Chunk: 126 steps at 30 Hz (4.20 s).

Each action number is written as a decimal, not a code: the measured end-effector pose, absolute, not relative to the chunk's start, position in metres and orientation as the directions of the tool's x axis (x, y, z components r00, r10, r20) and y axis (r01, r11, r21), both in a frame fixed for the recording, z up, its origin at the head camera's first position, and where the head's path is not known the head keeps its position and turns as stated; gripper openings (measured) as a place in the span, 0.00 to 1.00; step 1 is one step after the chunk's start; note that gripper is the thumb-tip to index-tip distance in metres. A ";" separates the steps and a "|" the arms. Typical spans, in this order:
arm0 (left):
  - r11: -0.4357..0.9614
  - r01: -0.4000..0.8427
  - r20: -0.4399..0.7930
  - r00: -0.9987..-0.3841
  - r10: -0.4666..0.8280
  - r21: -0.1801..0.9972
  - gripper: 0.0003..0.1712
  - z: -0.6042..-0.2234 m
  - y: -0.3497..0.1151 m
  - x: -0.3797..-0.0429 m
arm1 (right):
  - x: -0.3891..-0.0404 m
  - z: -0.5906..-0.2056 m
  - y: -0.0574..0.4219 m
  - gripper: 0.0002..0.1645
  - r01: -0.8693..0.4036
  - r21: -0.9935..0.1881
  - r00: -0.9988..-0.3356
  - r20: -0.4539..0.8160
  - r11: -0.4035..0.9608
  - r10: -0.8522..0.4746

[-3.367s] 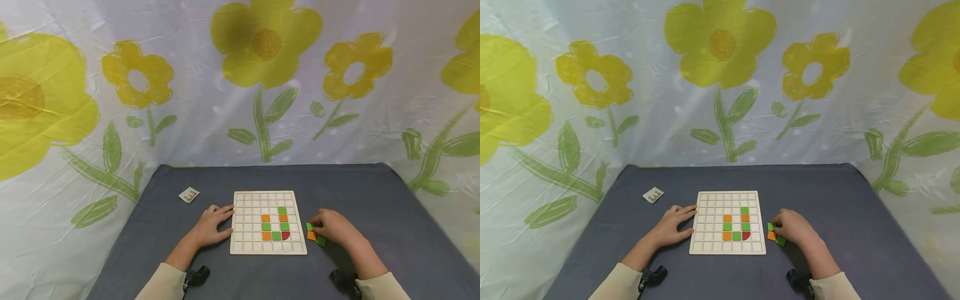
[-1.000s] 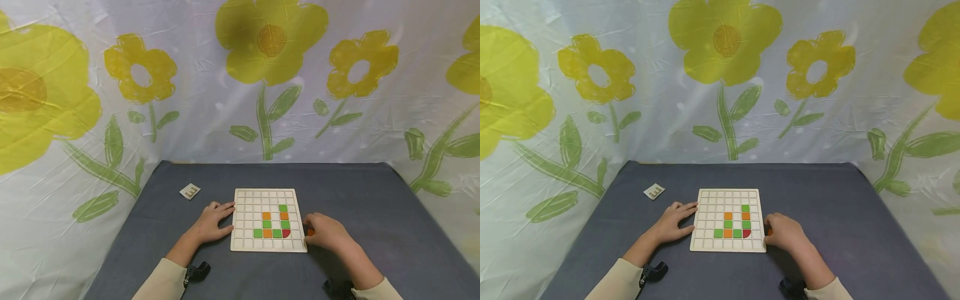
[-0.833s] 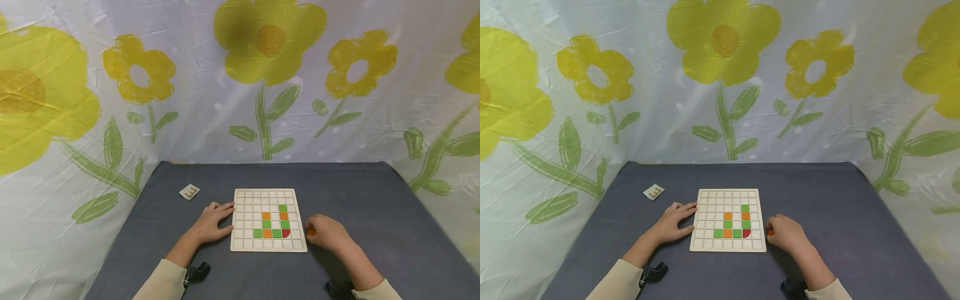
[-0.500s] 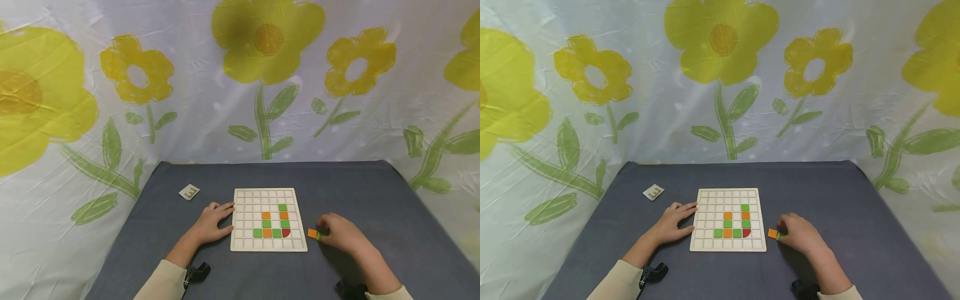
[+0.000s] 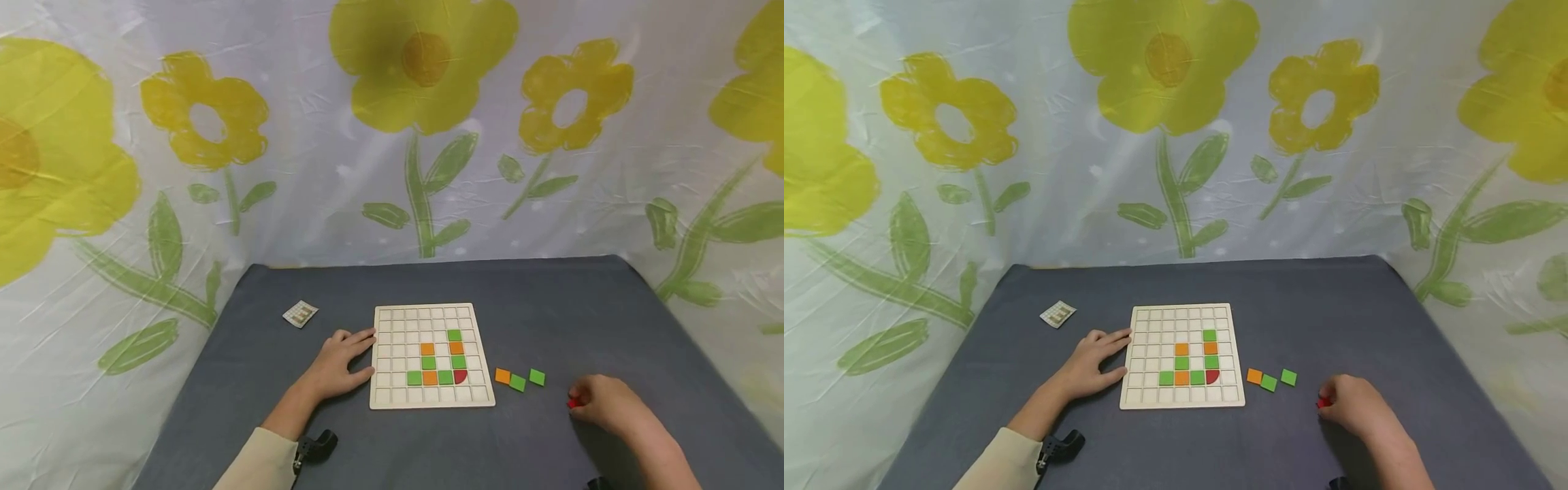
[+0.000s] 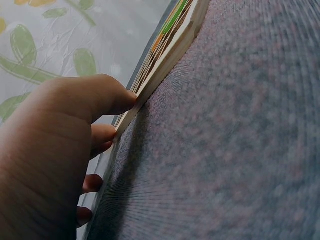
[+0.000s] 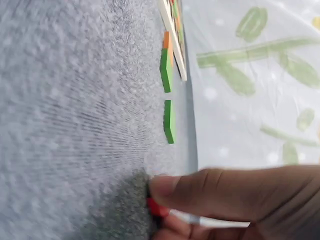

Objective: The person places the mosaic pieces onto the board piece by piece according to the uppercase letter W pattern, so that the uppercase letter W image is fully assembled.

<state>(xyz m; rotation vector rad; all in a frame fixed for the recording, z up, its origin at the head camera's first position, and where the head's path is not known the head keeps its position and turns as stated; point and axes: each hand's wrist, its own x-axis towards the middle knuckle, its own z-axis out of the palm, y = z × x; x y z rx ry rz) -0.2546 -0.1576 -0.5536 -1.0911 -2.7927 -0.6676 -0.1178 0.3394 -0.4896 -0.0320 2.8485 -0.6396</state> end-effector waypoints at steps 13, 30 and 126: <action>0.651 0.665 0.225 -0.742 0.632 0.365 0.35 -0.552 -0.157 -0.254 | -0.137 -0.460 0.262 0.19 -0.276 -0.618 -0.947 0.043 0.736 -0.319; 0.655 0.662 0.226 -0.745 0.628 0.363 0.36 -0.549 -0.159 -0.252 | -0.178 -0.455 0.167 0.20 -0.540 -0.649 -0.754 0.090 0.535 -0.651; 0.655 0.654 0.217 -0.750 0.624 0.378 0.36 -0.552 -0.160 -0.255 | -0.166 -0.477 0.251 0.13 -0.197 -0.243 -0.965 -0.121 0.950 -0.231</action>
